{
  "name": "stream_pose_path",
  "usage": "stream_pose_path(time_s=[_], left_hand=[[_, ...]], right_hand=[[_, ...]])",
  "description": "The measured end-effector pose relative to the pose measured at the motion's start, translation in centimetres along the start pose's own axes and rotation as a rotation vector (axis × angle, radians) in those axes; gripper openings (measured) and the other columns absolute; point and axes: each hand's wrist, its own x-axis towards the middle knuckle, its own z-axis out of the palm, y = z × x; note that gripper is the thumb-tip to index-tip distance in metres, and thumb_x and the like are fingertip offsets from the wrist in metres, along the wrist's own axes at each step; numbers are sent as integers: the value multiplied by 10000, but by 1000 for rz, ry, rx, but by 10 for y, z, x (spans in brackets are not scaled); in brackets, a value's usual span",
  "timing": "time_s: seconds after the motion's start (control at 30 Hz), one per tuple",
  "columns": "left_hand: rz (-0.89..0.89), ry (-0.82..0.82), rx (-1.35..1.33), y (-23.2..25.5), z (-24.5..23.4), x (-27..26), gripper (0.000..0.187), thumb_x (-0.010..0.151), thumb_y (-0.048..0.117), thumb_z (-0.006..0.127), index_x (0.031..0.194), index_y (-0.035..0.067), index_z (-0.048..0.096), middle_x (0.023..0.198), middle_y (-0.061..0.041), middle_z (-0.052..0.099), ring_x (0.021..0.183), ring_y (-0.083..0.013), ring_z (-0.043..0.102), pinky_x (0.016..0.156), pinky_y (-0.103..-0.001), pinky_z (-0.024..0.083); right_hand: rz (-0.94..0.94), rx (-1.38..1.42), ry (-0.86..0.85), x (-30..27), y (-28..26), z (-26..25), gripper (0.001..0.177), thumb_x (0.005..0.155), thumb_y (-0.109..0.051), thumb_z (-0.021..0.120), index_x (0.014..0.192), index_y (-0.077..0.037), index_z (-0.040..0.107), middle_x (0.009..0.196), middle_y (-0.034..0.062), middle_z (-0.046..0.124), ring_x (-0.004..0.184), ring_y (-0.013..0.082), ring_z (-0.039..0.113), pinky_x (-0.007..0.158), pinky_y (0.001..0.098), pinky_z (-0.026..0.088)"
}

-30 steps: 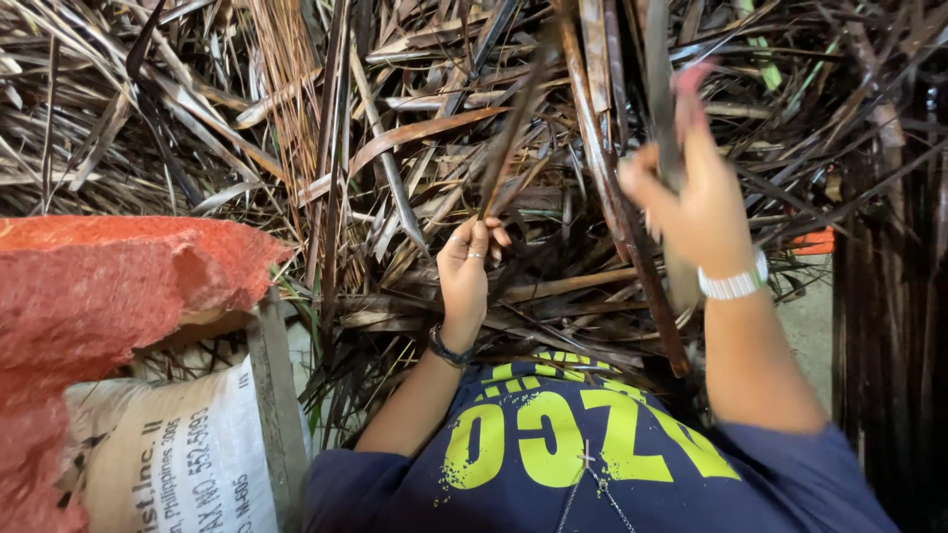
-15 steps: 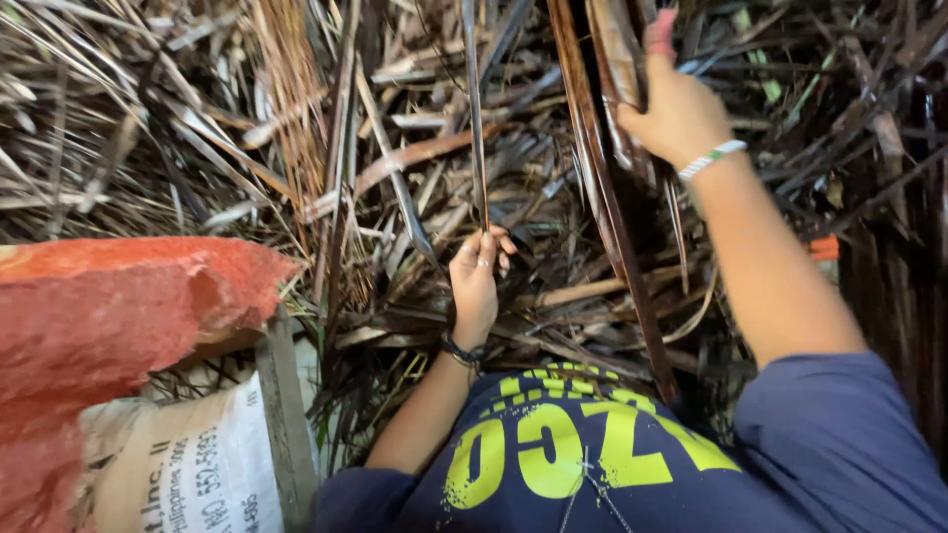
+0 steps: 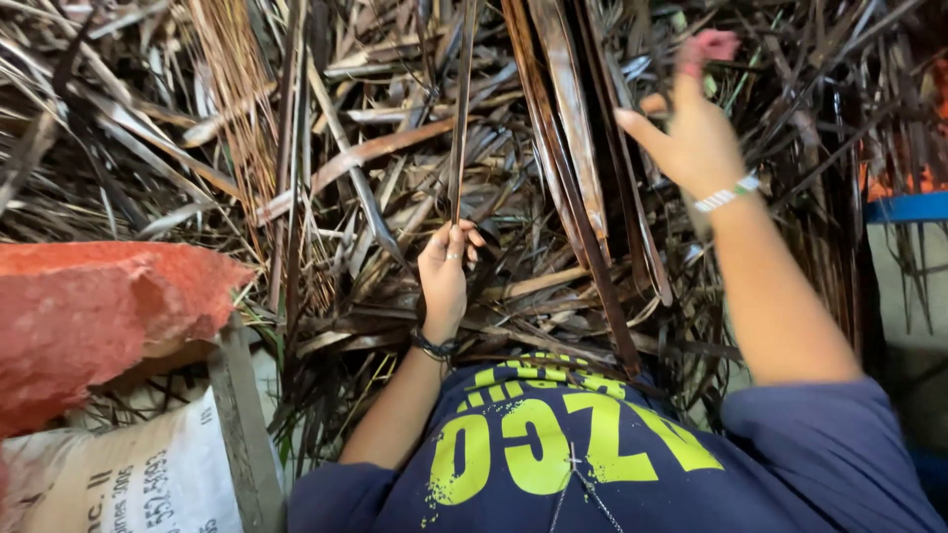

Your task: The person uses a sickle to strip the green leaf material from the central midribs of dried palm leaves.

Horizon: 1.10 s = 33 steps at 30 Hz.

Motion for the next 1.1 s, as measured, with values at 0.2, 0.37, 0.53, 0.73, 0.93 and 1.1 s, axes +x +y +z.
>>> stream_pose_path(time_s=[0.2,0.37,0.53,0.73,0.93,1.1], left_hand=[[-16,9,-53,1,0,-2,277,1077,280,537,1082,35,666,857,-45,674,639,-81,524,616,-221,433],[-39,-10,-56,3,-2,-3,268,1089,270,517,1095,43,660,870,-47,675,651,-89,521,614,-239,444],[-75,0,-78,1,-1,-2,253,1090,247,515,1090,42,662,866,-50,671,662,-92,512,618,-223,433],[-50,-4,-73,4,-2,-2,244,1090,246,516,1092,48,658,868,-47,673,660,-86,515,616,-221,429],[-56,1,-102,1,-2,-2,247,1088,225,516,1087,28,665,855,-67,672,662,-103,519,619,-224,438],[-59,-7,-96,-3,-5,-2,237,1089,230,515,1093,39,656,863,-56,673,657,-91,513,617,-217,432]], right_hand=[[-134,-367,-3,80,-17,61,998,999,-742,568,1483,64,231,1173,316,568,819,463,667,530,535,574],[-142,-550,4,97,-15,88,1178,921,-868,618,1569,-10,137,1228,327,566,781,430,674,551,495,573],[-149,-546,-63,102,-11,89,1056,987,-701,653,1574,-22,96,1308,365,524,543,382,631,433,437,503],[-111,-502,-53,108,-10,90,1031,945,-608,726,1561,-19,146,1321,377,476,666,462,671,528,519,547],[-73,-581,-63,113,-3,85,1109,885,-717,713,1566,-15,190,1141,275,593,640,375,655,496,457,533],[80,-397,-181,102,-24,42,1080,896,-444,794,1593,-3,98,992,162,686,705,307,683,570,413,601]])
